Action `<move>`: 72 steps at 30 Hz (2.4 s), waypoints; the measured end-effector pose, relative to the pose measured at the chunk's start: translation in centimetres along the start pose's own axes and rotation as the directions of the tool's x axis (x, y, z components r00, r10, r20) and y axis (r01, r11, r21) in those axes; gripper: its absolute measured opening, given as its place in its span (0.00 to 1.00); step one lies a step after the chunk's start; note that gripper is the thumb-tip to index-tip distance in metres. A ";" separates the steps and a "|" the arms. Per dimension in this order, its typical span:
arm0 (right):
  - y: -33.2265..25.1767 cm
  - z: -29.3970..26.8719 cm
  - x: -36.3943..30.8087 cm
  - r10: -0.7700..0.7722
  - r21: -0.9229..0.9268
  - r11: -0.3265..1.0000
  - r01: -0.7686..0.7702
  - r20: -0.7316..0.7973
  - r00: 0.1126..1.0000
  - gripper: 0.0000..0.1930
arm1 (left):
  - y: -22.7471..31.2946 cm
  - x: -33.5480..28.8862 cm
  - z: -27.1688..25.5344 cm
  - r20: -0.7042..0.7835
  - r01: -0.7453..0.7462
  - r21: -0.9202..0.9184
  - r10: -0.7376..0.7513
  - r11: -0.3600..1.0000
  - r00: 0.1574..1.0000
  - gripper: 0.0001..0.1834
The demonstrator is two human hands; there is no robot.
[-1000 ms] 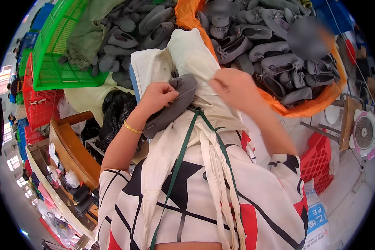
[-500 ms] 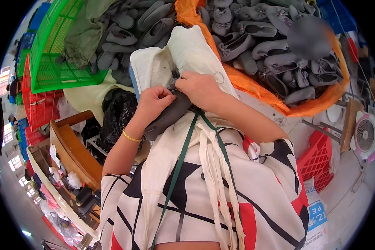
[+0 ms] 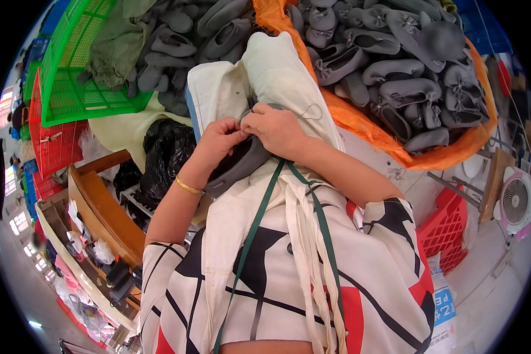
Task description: The person is sewing a decorative bow onto the front of a grey slipper using a needle and thread. They repeatedly pull the thread through the fabric to secure the bow, then move on to the next slipper in the pile.
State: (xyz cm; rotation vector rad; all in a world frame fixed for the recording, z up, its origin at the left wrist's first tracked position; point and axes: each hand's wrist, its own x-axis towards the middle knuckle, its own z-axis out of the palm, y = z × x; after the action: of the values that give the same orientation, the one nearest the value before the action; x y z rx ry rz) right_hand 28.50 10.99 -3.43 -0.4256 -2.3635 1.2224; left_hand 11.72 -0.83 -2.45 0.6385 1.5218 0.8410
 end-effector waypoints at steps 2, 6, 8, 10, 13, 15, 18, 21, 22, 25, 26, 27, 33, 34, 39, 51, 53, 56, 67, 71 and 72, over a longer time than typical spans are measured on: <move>0.1 -0.3 0.3 0.230 0.296 0.928 -0.226 0.022 0.973 0.03 | -0.1 -0.2 -0.3 -0.002 0.048 -0.175 -0.049 0.983 0.999 0.07; 3.3 -4.1 -0.6 0.690 0.940 0.013 -0.340 0.237 0.684 0.07 | -0.7 -0.4 -1.4 0.040 0.119 -0.425 -0.113 0.897 0.993 0.07; 9.3 -7.2 -2.4 0.716 0.959 -0.277 -0.058 0.246 0.653 0.08 | -0.9 -0.5 -1.6 0.069 0.139 -0.441 -0.121 0.887 0.990 0.07; 12.8 -10.1 -3.6 0.930 0.993 -0.072 0.091 0.034 0.367 0.11 | -1.1 -0.8 -1.7 0.081 0.148 -0.456 -0.125 0.878 0.989 0.07; 17.0 -15.0 -7.0 0.972 0.936 0.159 0.315 -0.204 0.114 0.14 | -1.0 -0.6 -1.7 0.097 0.144 -0.470 -0.111 0.871 0.989 0.07; 16.5 -15.9 -7.5 0.955 0.885 0.283 0.370 -0.297 -0.020 0.14 | -0.8 -0.6 -1.6 0.103 0.138 -0.486 -0.101 0.863 0.990 0.05; 16.2 -15.4 -8.0 0.956 0.900 0.278 0.336 -0.294 -0.005 0.13 | -0.4 -0.7 -1.1 0.085 0.111 -0.475 -0.080 0.873 0.993 0.08; 16.2 -14.9 -8.6 0.955 0.903 0.268 0.336 -0.295 0.031 0.13 | 1.1 -0.8 -0.2 -0.114 0.046 -0.152 -0.064 0.987 0.991 0.12; 16.2 -14.8 -8.8 0.958 0.905 0.261 0.337 -0.286 0.027 0.13 | 1.0 -0.6 0.2 -0.203 -0.147 0.092 0.163 0.985 0.966 0.15; 15.9 -14.6 -8.6 0.961 0.909 0.248 0.335 -0.274 0.033 0.13 | 1.0 -0.2 1.5 -0.231 -0.460 0.503 0.626 0.732 0.745 0.22; 15.7 -14.7 -8.5 0.959 0.908 0.249 0.337 -0.279 0.044 0.13 | 0.6 0.1 1.8 -0.258 -0.456 0.423 0.587 0.783 0.768 0.22; 15.5 -14.8 -8.5 0.957 0.907 0.251 0.339 -0.285 0.055 0.13 | -0.2 0.6 1.9 -0.279 -0.450 0.339 0.545 0.826 0.791 0.22; 14.3 -16.7 -9.2 0.933 0.902 0.306 0.304 -0.348 0.093 0.13 | -0.3 1.4 2.2 -0.317 -0.269 0.248 0.340 0.931 0.886 0.15; 14.6 -17.5 -9.7 0.902 0.881 0.386 0.273 -0.423 0.087 0.13 | -0.3 1.4 2.3 -0.327 -0.296 0.241 0.364 0.924 0.872 0.13; 15.7 -23.1 -13.5 0.625 0.619 0.771 0.147 -0.781 0.010 0.08 | 0.2 1.5 2.6 -0.339 -0.278 0.227 0.343 0.933 0.876 0.21; 3.4 -6.2 -3.1 0.009 -0.373 0.928 -0.012 -0.011 1.000 0.08 | 2.8 -1.2 2.3 -0.345 -0.356 0.438 0.520 0.825 0.781 0.12; 3.1 -5.5 -2.9 0.022 -0.370 0.929 -0.011 0.026 0.999 0.07 | 3.5 -2.5 2.9 -0.350 -0.303 0.300 0.400 0.905 0.847 0.10; 0.7 -5.3 -3.3 -0.002 -0.206 0.978 0.009 0.031 1.000 0.07 | 4.0 -3.6 4.0 -0.206 -0.105 0.024 0.108 0.994 0.973 0.13; -1.1 -4.5 -2.6 0.163 0.133 0.978 -0.162 0.000 0.987 0.05 | 1.6 -1.9 4.0 -0.066 0.025 -0.683 -0.097 0.730 0.993 0.06; 0.0 -3.8 -1.3 0.060 -0.056 0.997 -0.057 0.044 0.997 0.04 | 1.0 -2.2 2.9 -0.009 0.060 -0.478 -0.072 0.876 0.997 0.06; -0.1 -3.6 -0.9 0.049 -0.103 0.994 -0.043 0.052 0.997 0.04 | 0.9 -2.4 3.2 -0.118 -0.064 -0.215 0.039 0.975 0.992 0.06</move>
State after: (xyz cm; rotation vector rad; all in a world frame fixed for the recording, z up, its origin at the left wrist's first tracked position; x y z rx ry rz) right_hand 31.14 13.01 -1.75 -0.4879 -2.4826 1.1512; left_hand 15.16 -1.75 -0.32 0.4762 1.4928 1.0832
